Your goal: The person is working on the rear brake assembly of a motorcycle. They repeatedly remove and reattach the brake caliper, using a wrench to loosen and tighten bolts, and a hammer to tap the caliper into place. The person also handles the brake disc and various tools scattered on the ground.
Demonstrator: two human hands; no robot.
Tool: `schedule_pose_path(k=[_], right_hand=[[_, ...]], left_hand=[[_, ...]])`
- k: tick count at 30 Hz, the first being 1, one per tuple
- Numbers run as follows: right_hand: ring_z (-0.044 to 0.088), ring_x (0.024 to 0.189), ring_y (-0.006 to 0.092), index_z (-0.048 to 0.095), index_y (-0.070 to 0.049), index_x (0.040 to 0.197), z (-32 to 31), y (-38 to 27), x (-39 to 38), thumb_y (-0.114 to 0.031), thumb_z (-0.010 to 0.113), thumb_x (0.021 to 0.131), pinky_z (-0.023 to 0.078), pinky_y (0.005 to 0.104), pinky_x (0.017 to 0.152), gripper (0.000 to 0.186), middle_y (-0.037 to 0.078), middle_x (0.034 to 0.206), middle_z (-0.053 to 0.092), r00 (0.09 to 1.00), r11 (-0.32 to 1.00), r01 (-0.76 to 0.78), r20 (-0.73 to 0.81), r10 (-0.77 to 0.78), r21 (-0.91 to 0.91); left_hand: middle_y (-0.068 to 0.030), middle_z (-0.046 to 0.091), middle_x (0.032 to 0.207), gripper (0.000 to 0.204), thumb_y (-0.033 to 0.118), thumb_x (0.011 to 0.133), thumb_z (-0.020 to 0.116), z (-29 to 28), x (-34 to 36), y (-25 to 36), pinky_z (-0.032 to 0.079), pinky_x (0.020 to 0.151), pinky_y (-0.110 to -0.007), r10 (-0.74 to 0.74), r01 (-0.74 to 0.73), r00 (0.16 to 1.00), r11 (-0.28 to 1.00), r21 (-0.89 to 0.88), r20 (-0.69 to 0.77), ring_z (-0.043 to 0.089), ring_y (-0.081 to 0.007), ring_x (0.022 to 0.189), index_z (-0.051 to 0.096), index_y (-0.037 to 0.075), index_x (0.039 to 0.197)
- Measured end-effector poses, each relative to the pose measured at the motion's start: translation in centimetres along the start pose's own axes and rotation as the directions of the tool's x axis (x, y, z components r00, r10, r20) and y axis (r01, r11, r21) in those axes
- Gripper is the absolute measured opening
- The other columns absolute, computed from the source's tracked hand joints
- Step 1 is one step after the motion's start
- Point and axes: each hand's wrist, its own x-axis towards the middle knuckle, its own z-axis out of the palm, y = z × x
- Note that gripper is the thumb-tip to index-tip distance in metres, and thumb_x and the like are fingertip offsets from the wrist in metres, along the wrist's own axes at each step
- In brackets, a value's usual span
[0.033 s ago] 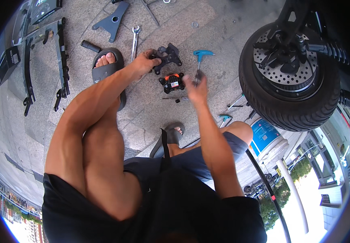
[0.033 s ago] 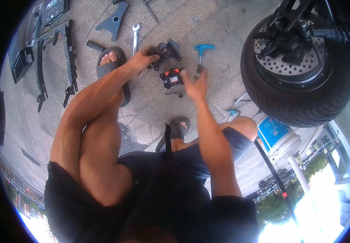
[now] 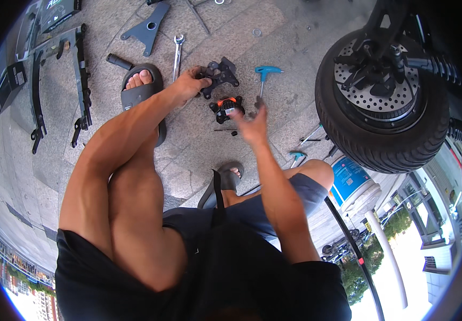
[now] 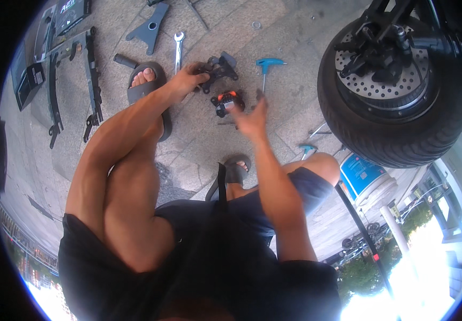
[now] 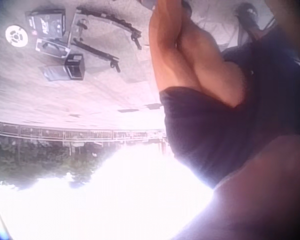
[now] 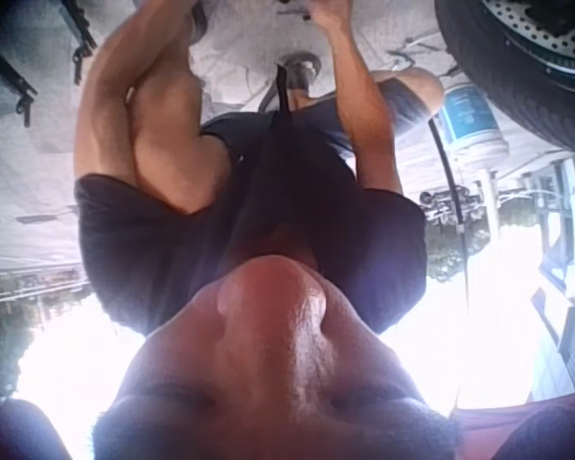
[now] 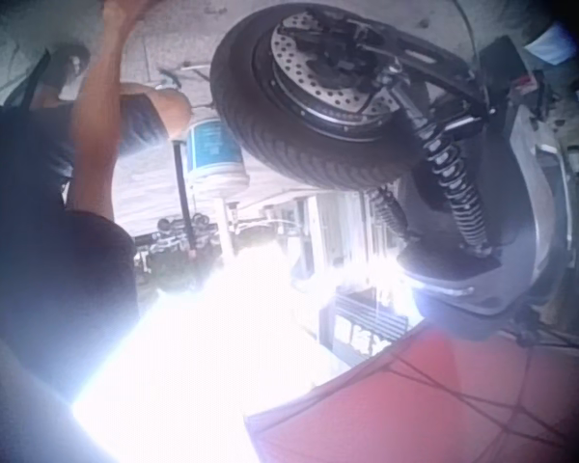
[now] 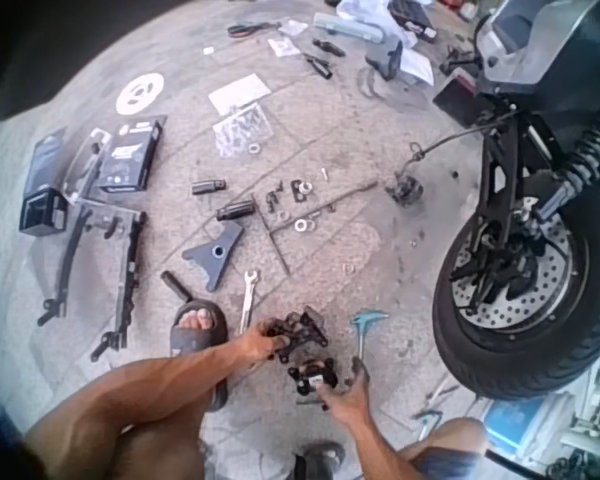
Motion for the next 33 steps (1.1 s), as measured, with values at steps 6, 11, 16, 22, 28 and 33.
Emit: schedule_pose_path(k=[6, 11, 16, 22, 28, 33], right_hand=[[0.041, 0.12, 0.0415, 0.033, 0.002, 0.132, 5.2, 1.5, -2.4, -0.026, 0.086, 0.056, 0.035, 0.0455, 0.104, 0.097, 0.025, 0.126, 0.042, 0.968, 0.951, 0.221, -0.071, -0.241, -0.215], [0.047, 0.116, 0.0381, 0.035, 0.001, 0.13, 2.8, -0.2, -2.8, -0.017, 0.085, 0.056, 0.04, 0.0437, 0.099, 0.091, 0.023, 0.122, 0.045, 0.969, 0.97, 0.238, -0.053, -0.24, -0.039], [0.05, 0.112, 0.0323, 0.034, 0.001, 0.129, 0.4, -2.1, -3.1, -0.015, 0.085, 0.057, 0.042, 0.0417, 0.097, 0.09, 0.02, 0.12, 0.045, 0.92, 0.918, 0.392, -0.037, -0.39, 0.066], [0.044, 0.117, 0.0414, 0.035, -0.002, 0.13, -1.0, -4.0, -2.9, -0.016, 0.084, 0.057, 0.04, 0.0477, 0.098, 0.089, 0.024, 0.125, 0.042, 0.862, 0.866, 0.476, -0.117, -0.494, -0.154], [0.045, 0.116, 0.0408, 0.037, -0.002, 0.128, -1.5, -4.1, -2.6, -0.018, 0.085, 0.056, 0.04, 0.0475, 0.098, 0.088, 0.023, 0.122, 0.044, 0.836, 0.843, 0.514, -0.124, -0.534, -0.158], [0.046, 0.114, 0.0407, 0.038, 0.0, 0.126, -1.9, -4.2, -2.6, -0.019, 0.085, 0.055, 0.041, 0.047, 0.097, 0.087, 0.023, 0.121, 0.045, 0.81, 0.815, 0.548, -0.123, -0.573, -0.19]], left_hand=[[-0.0046, 0.061, 0.105, 0.037, 0.011, 0.089, 0.06, -0.4, 0.2, -0.6, 0.051, 0.079, -0.036, -0.079, 0.09, 0.996, 0.952, -0.291, 0.047, 0.06, -0.0187, 0.092, 0.053, 0.01, 0.125], [-0.0055, 0.062, 0.103, 0.036, 0.01, 0.089, 0.06, -0.6, -0.5, -0.2, 0.054, 0.078, -0.039, -0.112, 0.124, 0.992, 0.923, -0.366, 0.054, 0.064, -0.0205, 0.09, 0.052, 0.01, 0.125], [-0.0052, 0.063, 0.1, 0.034, 0.009, 0.089, 0.06, 0.3, -1.9, 1.4, 0.057, 0.073, -0.039, -0.046, 0.085, 0.993, 0.913, -0.399, 0.105, 0.064, -0.0193, 0.088, 0.054, 0.011, 0.122], [-0.0061, 0.063, 0.102, 0.036, 0.007, 0.088, 0.061, 2.0, -3.1, 2.8, 0.058, 0.074, -0.035, 0.048, 0.009, 0.989, 0.924, -0.382, 0.14, 0.064, -0.0169, 0.087, 0.053, 0.008, 0.123], [-0.006, 0.063, 0.104, 0.038, 0.008, 0.088, 0.062, 2.4, -3.5, 3.1, 0.056, 0.077, -0.035, 0.057, 0.012, 0.985, 0.919, -0.394, 0.163, 0.064, -0.0167, 0.089, 0.053, 0.01, 0.124], [-0.0049, 0.062, 0.105, 0.038, 0.009, 0.087, 0.064, 2.0, -3.5, 3.0, 0.055, 0.081, -0.037, 0.101, 0.025, 0.966, 0.881, -0.473, 0.239, 0.063, -0.0168, 0.093, 0.053, 0.011, 0.124]])
